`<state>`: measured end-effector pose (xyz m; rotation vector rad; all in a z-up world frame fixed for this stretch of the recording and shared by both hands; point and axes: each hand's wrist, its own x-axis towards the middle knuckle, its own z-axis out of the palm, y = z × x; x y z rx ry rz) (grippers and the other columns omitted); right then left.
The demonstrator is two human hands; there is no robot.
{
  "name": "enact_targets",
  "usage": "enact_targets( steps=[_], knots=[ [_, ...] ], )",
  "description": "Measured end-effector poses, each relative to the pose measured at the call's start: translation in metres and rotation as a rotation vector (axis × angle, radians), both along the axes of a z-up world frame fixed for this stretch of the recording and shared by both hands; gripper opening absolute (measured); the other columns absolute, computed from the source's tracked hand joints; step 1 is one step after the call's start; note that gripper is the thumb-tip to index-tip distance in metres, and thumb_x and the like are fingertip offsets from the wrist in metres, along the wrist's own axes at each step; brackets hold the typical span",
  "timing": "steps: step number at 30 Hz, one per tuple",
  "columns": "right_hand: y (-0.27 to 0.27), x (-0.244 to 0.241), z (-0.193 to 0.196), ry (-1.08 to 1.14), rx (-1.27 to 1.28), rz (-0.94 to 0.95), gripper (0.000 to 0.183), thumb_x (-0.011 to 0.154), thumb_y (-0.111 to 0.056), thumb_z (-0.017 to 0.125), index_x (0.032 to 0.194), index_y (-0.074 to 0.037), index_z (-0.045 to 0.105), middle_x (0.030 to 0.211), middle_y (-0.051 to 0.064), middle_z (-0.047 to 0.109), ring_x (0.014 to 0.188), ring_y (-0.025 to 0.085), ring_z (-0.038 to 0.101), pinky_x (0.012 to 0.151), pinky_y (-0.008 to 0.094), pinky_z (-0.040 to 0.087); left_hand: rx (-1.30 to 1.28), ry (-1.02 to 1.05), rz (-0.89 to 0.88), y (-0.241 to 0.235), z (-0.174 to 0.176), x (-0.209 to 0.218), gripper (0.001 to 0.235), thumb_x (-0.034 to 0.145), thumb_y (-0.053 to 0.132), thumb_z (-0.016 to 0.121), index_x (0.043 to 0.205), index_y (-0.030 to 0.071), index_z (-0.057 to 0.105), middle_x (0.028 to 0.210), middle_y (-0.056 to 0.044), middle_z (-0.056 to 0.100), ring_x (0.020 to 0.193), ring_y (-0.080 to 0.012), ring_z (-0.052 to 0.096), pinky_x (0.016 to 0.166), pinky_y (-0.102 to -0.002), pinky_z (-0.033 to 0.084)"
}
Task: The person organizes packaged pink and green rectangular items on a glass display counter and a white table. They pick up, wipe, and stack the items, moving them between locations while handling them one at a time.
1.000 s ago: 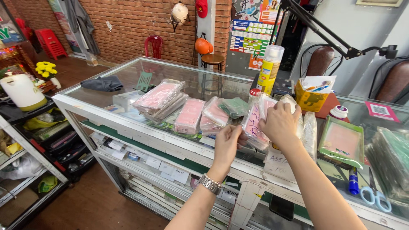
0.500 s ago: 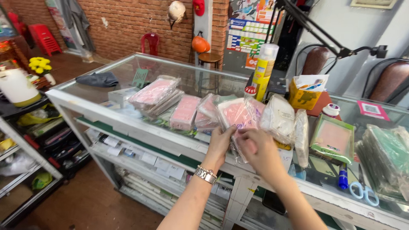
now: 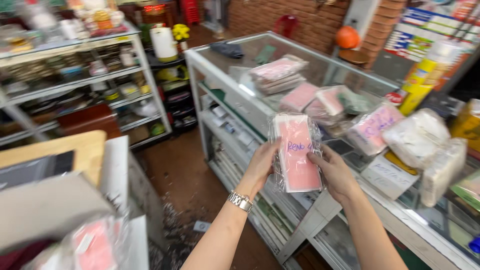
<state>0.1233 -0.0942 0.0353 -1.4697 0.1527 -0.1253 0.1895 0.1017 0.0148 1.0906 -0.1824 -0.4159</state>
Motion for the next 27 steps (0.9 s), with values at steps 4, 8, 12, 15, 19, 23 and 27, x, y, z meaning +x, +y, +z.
enact_targets(
  steps=[4, 8, 12, 15, 19, 23, 27],
  knots=[
    [0.038, -0.018, -0.038, 0.111, 0.323, 0.116, 0.046, 0.098, -0.013, 0.059, 0.143, -0.001, 0.055, 0.123, 0.014, 0.069, 0.104, 0.023, 0.068, 0.088, 0.039, 0.056, -0.273, 0.045, 0.116, 0.059, -0.016, -0.051, 0.043, 0.097, 0.037, 0.06, 0.126, 0.006, 0.065, 0.097, -0.004, 0.066, 0.081, -0.0132, 0.064, 0.064, -0.028, 0.055],
    [0.083, -0.042, -0.079, 0.248, 0.43, 0.207, 0.046, 0.097, -0.015, 0.057, 0.141, -0.006, 0.054, 0.126, 0.012, 0.068, 0.108, 0.022, 0.069, 0.09, 0.04, 0.058, 0.034, -0.061, 0.257, 0.106, -0.037, -0.115, 0.036, 0.094, 0.022, 0.069, 0.123, 0.005, 0.061, 0.104, -0.004, 0.069, 0.09, -0.0115, 0.066, 0.069, -0.027, 0.058],
    [0.14, -0.068, -0.109, 0.314, 0.495, 0.336, 0.044, 0.097, -0.014, 0.057, 0.14, -0.003, 0.054, 0.126, 0.013, 0.067, 0.109, 0.024, 0.069, 0.092, 0.042, 0.058, 0.107, -0.084, 0.351, 0.152, -0.048, -0.175, 0.035, 0.091, 0.015, 0.073, 0.121, 0.003, 0.059, 0.104, -0.005, 0.067, 0.092, -0.0127, 0.067, 0.069, -0.028, 0.059],
    [0.181, -0.081, -0.119, 0.302, 0.496, 0.39, 0.045, 0.097, -0.014, 0.059, 0.14, -0.003, 0.054, 0.127, 0.013, 0.067, 0.112, 0.023, 0.068, 0.094, 0.041, 0.056, 0.186, -0.066, 0.472, 0.192, -0.053, -0.203, 0.035, 0.09, 0.012, 0.073, 0.12, 0.002, 0.058, 0.103, -0.006, 0.068, 0.09, -0.0129, 0.067, 0.068, -0.028, 0.059],
    [0.225, -0.093, -0.125, 0.349, 0.459, 0.456, 0.046, 0.096, -0.014, 0.06, 0.141, -0.004, 0.054, 0.125, 0.013, 0.068, 0.111, 0.023, 0.067, 0.094, 0.042, 0.055, 0.111, -0.023, 0.544, 0.24, -0.07, -0.235, 0.03, 0.092, 0.009, 0.069, 0.117, -0.002, 0.058, 0.099, -0.011, 0.069, 0.082, -0.018, 0.068, 0.062, -0.031, 0.058],
    [0.275, -0.104, -0.133, 0.376, 0.48, 0.587, 0.046, 0.096, -0.016, 0.059, 0.139, -0.003, 0.055, 0.123, 0.012, 0.07, 0.109, 0.022, 0.068, 0.093, 0.041, 0.057, 0.092, 0.01, 0.629, 0.285, -0.087, -0.257, 0.029, 0.093, 0.007, 0.067, 0.119, -0.001, 0.057, 0.101, -0.011, 0.069, 0.086, -0.0149, 0.069, 0.068, -0.029, 0.06],
    [0.334, -0.103, -0.137, 0.383, 0.467, 0.708, 0.045, 0.097, -0.018, 0.061, 0.139, -0.002, 0.056, 0.121, 0.011, 0.07, 0.107, 0.02, 0.068, 0.093, 0.04, 0.055, 0.095, 0.129, 0.749, 0.349, -0.09, -0.281, 0.031, 0.092, 0.008, 0.066, 0.121, 0.005, 0.057, 0.101, -0.009, 0.068, 0.083, -0.0148, 0.07, 0.07, -0.028, 0.061]
  ],
)
